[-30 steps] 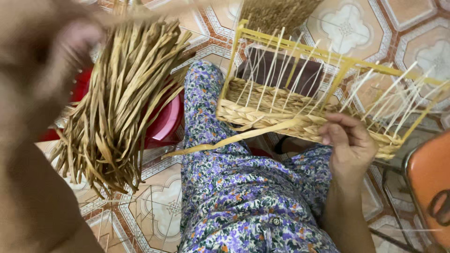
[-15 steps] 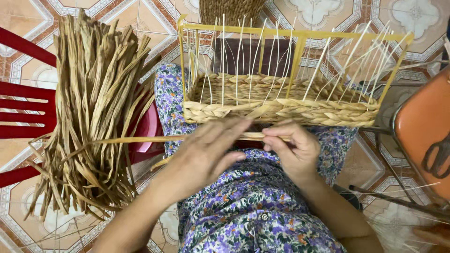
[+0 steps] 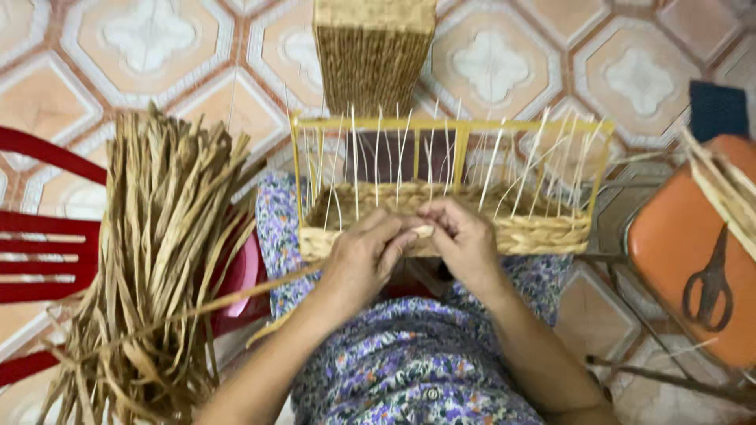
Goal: The person sits on the floor and weaves a basket using dried palm leaves. They interlace the leaves through a yellow metal frame, repeatedly pulling and tightening the strands to build up the basket walls.
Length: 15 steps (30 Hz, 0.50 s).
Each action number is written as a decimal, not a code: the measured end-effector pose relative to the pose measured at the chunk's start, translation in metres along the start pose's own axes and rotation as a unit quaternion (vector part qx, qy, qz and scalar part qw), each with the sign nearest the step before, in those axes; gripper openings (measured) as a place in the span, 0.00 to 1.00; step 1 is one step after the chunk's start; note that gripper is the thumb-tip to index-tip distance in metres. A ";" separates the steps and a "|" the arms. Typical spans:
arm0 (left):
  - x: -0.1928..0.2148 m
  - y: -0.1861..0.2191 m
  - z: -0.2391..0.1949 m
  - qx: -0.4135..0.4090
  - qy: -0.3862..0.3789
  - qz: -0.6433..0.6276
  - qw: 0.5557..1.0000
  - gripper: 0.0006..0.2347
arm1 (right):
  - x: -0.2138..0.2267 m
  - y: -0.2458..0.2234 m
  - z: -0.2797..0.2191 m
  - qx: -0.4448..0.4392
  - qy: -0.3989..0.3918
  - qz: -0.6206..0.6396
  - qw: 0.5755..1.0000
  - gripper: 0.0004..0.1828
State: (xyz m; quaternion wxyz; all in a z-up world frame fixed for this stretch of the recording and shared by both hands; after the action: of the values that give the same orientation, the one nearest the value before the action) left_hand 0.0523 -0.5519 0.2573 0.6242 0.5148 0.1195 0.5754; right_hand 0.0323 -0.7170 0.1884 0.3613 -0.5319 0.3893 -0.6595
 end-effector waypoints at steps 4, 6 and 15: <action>-0.008 -0.017 0.003 0.044 -0.008 0.024 0.999 0.05 | 0.003 0.021 -0.003 -0.086 0.009 0.007 0.996 0.03; -0.013 -0.022 -0.001 0.051 -0.009 0.042 0.998 0.05 | 0.007 0.024 -0.011 -0.067 0.019 0.049 0.996 0.03; -0.014 -0.037 0.000 0.094 -0.021 0.026 0.995 0.06 | 0.008 0.029 -0.020 -0.033 0.025 0.099 0.994 0.02</action>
State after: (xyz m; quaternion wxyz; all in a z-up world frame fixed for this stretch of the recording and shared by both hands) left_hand 0.0698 -0.5563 0.2219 0.5602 0.5861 0.1468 0.5667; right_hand 0.0128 -0.7347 0.1630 0.3971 -0.4854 0.4709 -0.6205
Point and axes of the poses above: each hand's wrist, its own z-axis towards the middle knuckle, its own x-axis out of the back of the hand, y = z × x, the point moved 9 cm from there along z, towards the middle knuckle, and after that the axes turned 6 degrees about -x, right-handed, at the moved point
